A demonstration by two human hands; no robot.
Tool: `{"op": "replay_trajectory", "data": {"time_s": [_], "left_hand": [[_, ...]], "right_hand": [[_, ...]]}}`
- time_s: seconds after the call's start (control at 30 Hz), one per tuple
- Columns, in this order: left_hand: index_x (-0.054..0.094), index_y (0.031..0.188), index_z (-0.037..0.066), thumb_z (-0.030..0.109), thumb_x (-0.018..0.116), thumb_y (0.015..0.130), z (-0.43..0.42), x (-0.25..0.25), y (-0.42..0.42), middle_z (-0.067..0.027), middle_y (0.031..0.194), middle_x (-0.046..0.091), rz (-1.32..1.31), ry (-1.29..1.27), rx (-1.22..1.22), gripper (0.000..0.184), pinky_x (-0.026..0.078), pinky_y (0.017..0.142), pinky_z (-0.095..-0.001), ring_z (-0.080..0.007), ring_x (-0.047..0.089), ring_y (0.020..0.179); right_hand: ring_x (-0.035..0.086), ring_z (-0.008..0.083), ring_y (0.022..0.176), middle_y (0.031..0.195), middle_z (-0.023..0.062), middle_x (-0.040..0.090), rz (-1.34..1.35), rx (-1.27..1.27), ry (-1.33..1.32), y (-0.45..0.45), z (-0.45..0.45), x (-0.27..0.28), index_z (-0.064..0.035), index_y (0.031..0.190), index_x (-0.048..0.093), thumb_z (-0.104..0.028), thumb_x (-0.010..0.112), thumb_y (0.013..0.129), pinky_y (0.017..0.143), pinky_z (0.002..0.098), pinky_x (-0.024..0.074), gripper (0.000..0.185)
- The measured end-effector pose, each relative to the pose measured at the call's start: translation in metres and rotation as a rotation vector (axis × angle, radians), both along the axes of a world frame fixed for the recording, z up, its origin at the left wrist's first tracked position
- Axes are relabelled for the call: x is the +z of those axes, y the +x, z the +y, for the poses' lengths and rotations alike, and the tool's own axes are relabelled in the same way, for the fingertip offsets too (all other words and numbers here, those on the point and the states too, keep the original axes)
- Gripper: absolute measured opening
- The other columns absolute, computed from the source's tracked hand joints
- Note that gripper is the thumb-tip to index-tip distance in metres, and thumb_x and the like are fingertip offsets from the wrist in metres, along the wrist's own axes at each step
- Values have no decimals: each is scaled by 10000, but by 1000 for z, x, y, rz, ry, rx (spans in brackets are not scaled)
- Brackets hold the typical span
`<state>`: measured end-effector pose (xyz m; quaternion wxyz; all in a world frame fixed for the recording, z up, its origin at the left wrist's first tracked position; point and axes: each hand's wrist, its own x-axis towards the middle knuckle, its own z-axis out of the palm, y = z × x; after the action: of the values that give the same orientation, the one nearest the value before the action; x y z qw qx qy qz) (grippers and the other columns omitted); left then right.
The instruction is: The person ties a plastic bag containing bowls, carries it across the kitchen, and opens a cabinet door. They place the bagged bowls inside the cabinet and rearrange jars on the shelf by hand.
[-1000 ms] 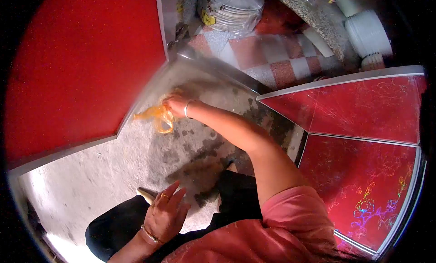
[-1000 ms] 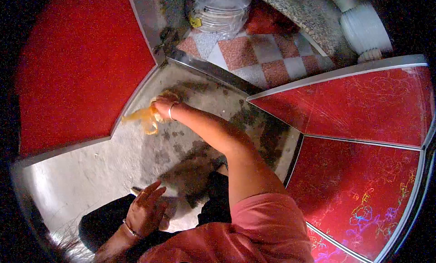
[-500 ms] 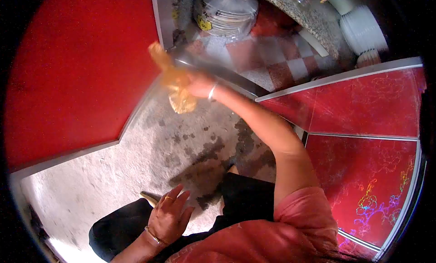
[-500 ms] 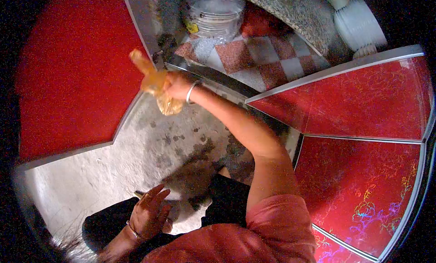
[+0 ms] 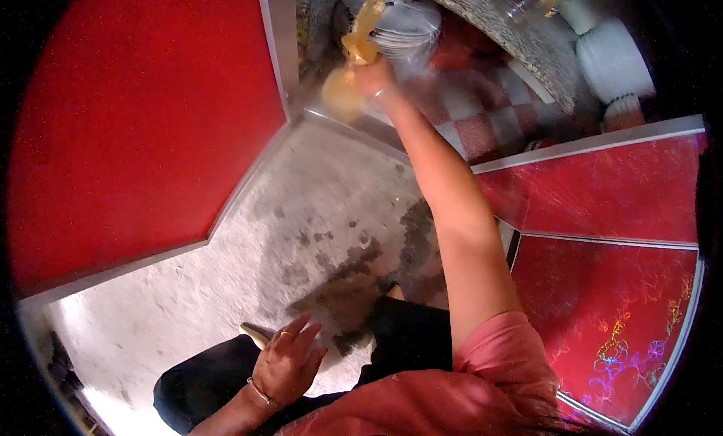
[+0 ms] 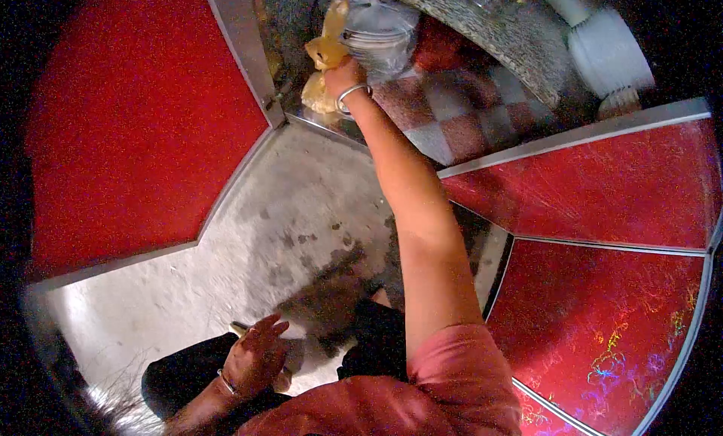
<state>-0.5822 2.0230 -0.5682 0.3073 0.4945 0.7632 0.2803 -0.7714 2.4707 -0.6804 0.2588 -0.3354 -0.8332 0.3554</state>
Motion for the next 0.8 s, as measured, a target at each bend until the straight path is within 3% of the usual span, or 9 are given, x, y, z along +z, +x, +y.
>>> {"op": "replay_trajectory", "data": {"time_s": [0.07,0.17,0.3,0.4,0.53,0.57,0.67,0.7,0.8], "left_hand": [[531,1110,-7,149,625,780,-2,-4,-2,-234,1150,513,-18,8,1,377,450,840,-407,-375,536,997],[527,1112,-5,153,621,786,-2,-9,-4,-235,1151,514,-60,-3,40,374,450,842,-409,-379,535,998],[518,1124,1,164,614,796,3,-1,-10,-235,1150,515,-118,-70,74,379,448,846,-411,-378,535,1001],[512,1134,8,174,611,801,4,-3,-10,-236,1154,512,-128,-84,110,384,449,844,-416,-381,534,1005],[509,1145,21,180,613,800,-2,-16,-14,-228,1167,508,-60,-59,15,394,452,842,-420,-387,531,1010],[509,1146,22,180,613,799,1,-11,-15,-226,1171,507,-82,-80,37,395,453,843,-421,-389,530,1012],[511,1145,26,182,611,798,-4,-18,-16,-222,1182,504,-77,-108,11,393,453,847,-423,-391,530,1014],[513,1144,28,184,611,798,-6,-21,-16,-220,1185,503,-64,-110,-19,392,452,848,-424,-391,530,1014],[618,870,70,129,602,715,-4,-19,-16,-162,1188,526,-107,-173,18,167,440,909,-380,-319,487,1123]], "right_hand": [[588,339,955,980,201,625,5,-48,21,-19,12,-19,-8,1025,589,-244,652,734,789,390,466,380],[588,346,936,950,194,627,16,124,61,-6,-24,28,-25,1040,572,-219,647,721,804,411,459,381],[593,368,829,859,197,592,-54,-134,530,-16,-41,8,-109,1057,482,-153,647,699,684,473,469,397],[587,393,787,838,192,593,-73,-41,335,-18,-43,12,-105,1019,439,-126,618,717,685,479,461,351],[578,408,811,861,206,595,250,100,153,-28,-42,-7,-97,1007,412,-77,557,739,683,475,449,305],[596,326,813,908,185,598,118,138,78,-28,-46,4,-67,1057,459,-87,523,790,686,431,449,275],[585,307,875,952,176,591,46,130,124,-49,-38,-22,-58,1093,491,-166,493,825,735,420,448,289],[487,422,1038,1098,300,512,-91,160,69,-41,-41,0,18,1151,468,-194,451,809,888,463,391,402],[429,412,1148,1259,277,423,31,162,16,-107,-5,-96,10,1197,468,-279,393,833,980,435,337,470]]}}
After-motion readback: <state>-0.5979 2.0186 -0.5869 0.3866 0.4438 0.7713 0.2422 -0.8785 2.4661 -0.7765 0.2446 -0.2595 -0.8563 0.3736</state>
